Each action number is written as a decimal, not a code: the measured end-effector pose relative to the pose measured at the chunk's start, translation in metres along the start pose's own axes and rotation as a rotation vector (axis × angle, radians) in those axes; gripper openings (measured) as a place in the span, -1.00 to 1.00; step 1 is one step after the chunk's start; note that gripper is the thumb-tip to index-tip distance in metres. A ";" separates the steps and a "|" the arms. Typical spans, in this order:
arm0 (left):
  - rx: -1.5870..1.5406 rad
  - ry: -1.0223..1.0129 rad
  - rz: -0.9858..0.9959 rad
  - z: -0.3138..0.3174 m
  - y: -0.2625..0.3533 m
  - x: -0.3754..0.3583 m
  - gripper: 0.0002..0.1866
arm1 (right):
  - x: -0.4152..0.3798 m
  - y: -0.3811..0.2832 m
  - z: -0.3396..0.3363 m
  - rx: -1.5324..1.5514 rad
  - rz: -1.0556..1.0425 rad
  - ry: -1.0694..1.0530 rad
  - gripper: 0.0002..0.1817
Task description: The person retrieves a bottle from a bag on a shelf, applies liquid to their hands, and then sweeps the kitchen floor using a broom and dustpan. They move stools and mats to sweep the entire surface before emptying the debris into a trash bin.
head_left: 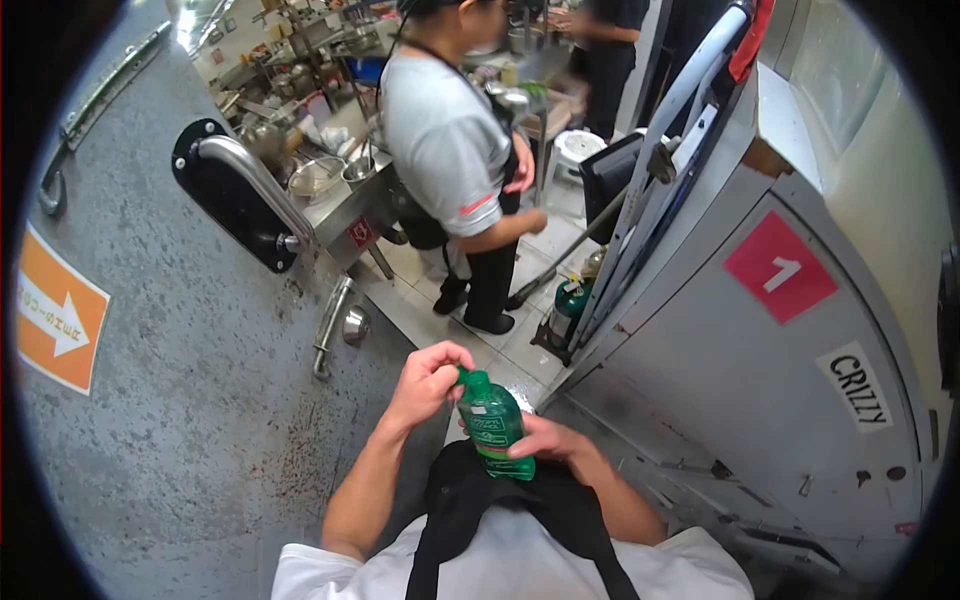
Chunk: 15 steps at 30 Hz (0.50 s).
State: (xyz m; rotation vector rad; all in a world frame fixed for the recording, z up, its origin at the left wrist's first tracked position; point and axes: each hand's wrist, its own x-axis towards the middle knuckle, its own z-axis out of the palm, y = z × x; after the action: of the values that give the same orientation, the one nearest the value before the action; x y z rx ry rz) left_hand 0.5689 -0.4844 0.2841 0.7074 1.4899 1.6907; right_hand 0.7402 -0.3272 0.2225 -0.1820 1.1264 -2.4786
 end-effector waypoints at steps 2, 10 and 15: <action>0.012 -0.041 -0.015 0.012 0.010 0.005 -0.77 | -0.006 -0.010 0.009 0.143 0.006 -0.027 -0.08; -0.668 0.045 -0.134 -0.023 -0.036 0.037 -0.53 | -0.001 -0.016 0.020 -0.936 -0.075 0.537 -0.14; -1.102 0.267 -0.250 -0.034 -0.110 0.047 -0.52 | 0.026 -0.009 0.006 -1.623 0.018 0.798 -0.19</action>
State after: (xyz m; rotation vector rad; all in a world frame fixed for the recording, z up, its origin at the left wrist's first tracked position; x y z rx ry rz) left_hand 0.5351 -0.4612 0.1669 -0.2909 0.5499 2.0802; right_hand 0.7158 -0.3367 0.2325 0.4113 3.0840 -0.9284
